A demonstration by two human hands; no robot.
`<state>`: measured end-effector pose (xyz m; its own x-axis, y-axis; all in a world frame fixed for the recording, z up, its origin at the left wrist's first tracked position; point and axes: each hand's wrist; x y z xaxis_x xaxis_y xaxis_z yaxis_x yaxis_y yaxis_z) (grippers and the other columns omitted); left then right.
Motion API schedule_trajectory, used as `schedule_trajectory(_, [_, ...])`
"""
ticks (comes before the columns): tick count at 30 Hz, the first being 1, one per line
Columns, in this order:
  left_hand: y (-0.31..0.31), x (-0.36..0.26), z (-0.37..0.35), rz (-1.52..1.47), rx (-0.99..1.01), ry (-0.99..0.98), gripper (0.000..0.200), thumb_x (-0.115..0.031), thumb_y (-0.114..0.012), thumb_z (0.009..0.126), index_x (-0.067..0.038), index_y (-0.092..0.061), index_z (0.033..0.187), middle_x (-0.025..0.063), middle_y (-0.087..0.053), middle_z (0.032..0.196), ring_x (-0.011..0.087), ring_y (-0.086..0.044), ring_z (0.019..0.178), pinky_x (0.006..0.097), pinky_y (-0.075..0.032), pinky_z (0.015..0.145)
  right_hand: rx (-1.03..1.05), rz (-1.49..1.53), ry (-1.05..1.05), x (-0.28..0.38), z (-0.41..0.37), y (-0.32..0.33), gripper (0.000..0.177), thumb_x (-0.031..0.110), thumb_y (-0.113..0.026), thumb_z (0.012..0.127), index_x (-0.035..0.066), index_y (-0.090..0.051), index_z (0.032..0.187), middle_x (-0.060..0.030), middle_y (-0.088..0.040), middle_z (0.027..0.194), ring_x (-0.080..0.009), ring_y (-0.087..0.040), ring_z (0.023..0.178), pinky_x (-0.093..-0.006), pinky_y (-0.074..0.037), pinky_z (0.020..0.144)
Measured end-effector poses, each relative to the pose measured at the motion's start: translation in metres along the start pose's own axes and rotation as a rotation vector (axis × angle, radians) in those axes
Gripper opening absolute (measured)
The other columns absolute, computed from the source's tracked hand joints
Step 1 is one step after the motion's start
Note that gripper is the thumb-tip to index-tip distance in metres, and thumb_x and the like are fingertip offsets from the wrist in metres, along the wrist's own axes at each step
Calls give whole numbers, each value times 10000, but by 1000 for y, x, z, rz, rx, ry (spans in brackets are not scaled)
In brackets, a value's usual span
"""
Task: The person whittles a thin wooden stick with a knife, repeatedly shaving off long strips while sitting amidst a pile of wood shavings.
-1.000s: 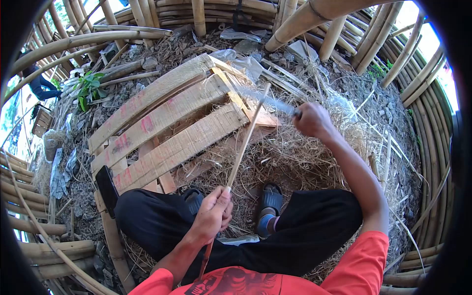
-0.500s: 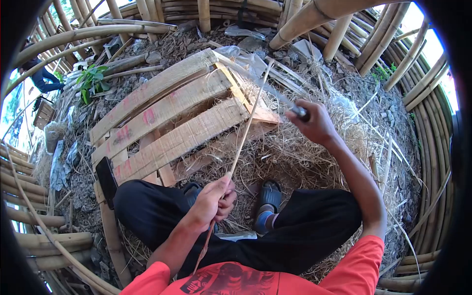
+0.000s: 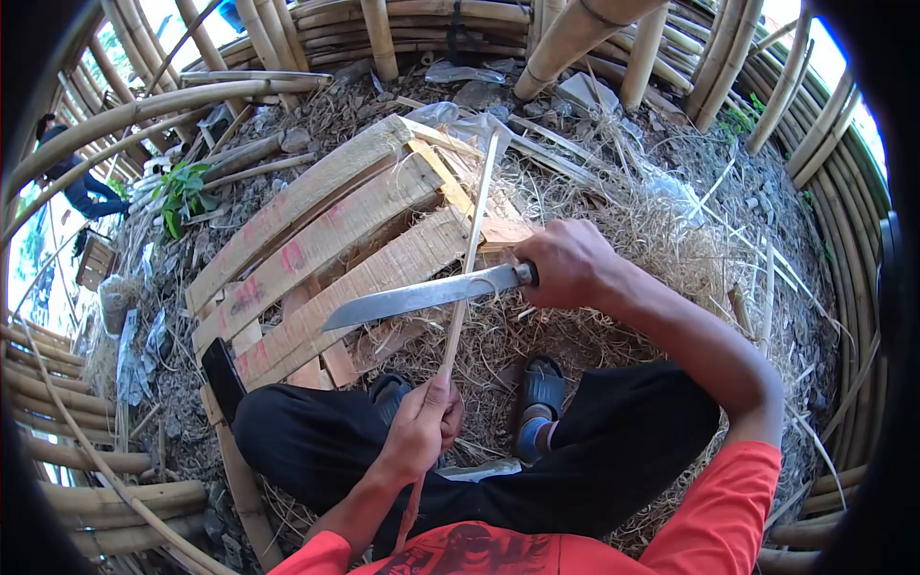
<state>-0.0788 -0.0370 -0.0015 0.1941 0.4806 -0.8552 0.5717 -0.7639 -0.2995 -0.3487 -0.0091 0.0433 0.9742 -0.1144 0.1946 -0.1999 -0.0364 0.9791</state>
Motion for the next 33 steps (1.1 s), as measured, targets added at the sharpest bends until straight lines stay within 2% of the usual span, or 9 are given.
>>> schedule_trajectory(5, [0, 0, -2, 209, -95, -99, 395, -410, -317, 1029, -113, -387, 778, -43, -328, 556, 51, -282, 439, 217, -235, 396, 29, 27, -315, -43, 22, -3, 148, 206, -616, 702, 84, -694, 734, -113, -598, 572, -258, -574, 480, -395, -482, 502])
schedule_trajectory(7, [1, 1, -2, 245, -89, -104, 381, -409, -325, 1028, -125, -376, 779, -46, -316, 552, 46, -264, 424, 212, -222, 381, -20, -14, -431, -72, 26, 2, 204, 220, -593, 743, 45, -695, 772, -121, -656, 703, -267, -640, 608, -395, -534, 612])
schedule_trajectory(13, [4, 5, 12, 119, -60, 10, 370, -403, -341, 1025, -129, -374, 778, -52, -316, 551, 38, -263, 422, 210, -211, 376, -27, -1, -505, -84, 37, -5, 195, 197, -572, 762, 54, -701, 786, -133, -665, 712, -241, -627, 581, -389, -530, 619])
schedule_trajectory(19, [8, 6, 13, 118, -62, -8, 360, -392, -349, 1025, -131, -387, 781, -55, -323, 549, 39, -264, 419, 220, -214, 370, 4, -107, 22, -44, 26, -8, 210, 262, -610, 811, 98, -669, 695, -70, -582, 563, -191, -578, 523, -351, -498, 526])
schedule_trajectory(21, [7, 6, 9, 105, -39, 12, 366, -381, -339, 1030, -119, -416, 786, -57, -347, 556, 45, -294, 437, 231, -246, 395, 75, 151, -638, -107, 58, -15, 238, 271, -618, 817, 76, -677, 694, -97, -608, 592, -211, -585, 527, -370, -498, 533])
schedule_trajectory(23, [8, 0, 18, 44, -18, 136, 368, -391, -338, 1029, -123, -420, 789, -62, -341, 548, 47, -306, 432, 227, -246, 391, -243, -29, -386, -86, 38, 2, 230, 259, -633, 791, 49, -658, 699, -122, -618, 607, -227, -577, 504, -407, -483, 537])
schedule_trajectory(25, [7, 10, 28, -27, 42, 110, 374, -401, -336, 1027, -124, -421, 791, -64, -342, 548, 48, -314, 432, 225, -249, 393, -240, 151, -505, -79, 50, -9, 197, 249, -634, 782, 73, -710, 738, -131, -662, 664, -236, -616, 542, -408, -498, 553])
schedule_trajectory(30, [10, 10, 17, 60, -14, -19, 368, -421, -343, 1020, -149, -384, 777, -63, -320, 544, 38, -260, 405, 219, -202, 357, -249, -90, 159, -63, 36, -25, 180, 214, -642, 751, 134, -598, 596, -53, -575, 515, -213, -552, 448, -361, -467, 477])
schedule_trajectory(33, [9, 6, 19, 13, -17, 127, 358, -419, -349, 1020, -154, -388, 781, -65, -315, 546, 40, -264, 403, 218, -205, 355, -190, -238, -433, -123, 50, -20, 219, 187, -629, 774, 85, -595, 583, -62, -585, 530, -165, -551, 442, -329, -479, 458])
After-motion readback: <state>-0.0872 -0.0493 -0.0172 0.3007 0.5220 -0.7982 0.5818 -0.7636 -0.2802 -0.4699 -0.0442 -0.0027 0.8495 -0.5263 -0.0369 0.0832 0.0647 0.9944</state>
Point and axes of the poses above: each hand's wrist, its own z-axis towards the middle knuckle, its own y-axis out of the back of the hand, x = y × z
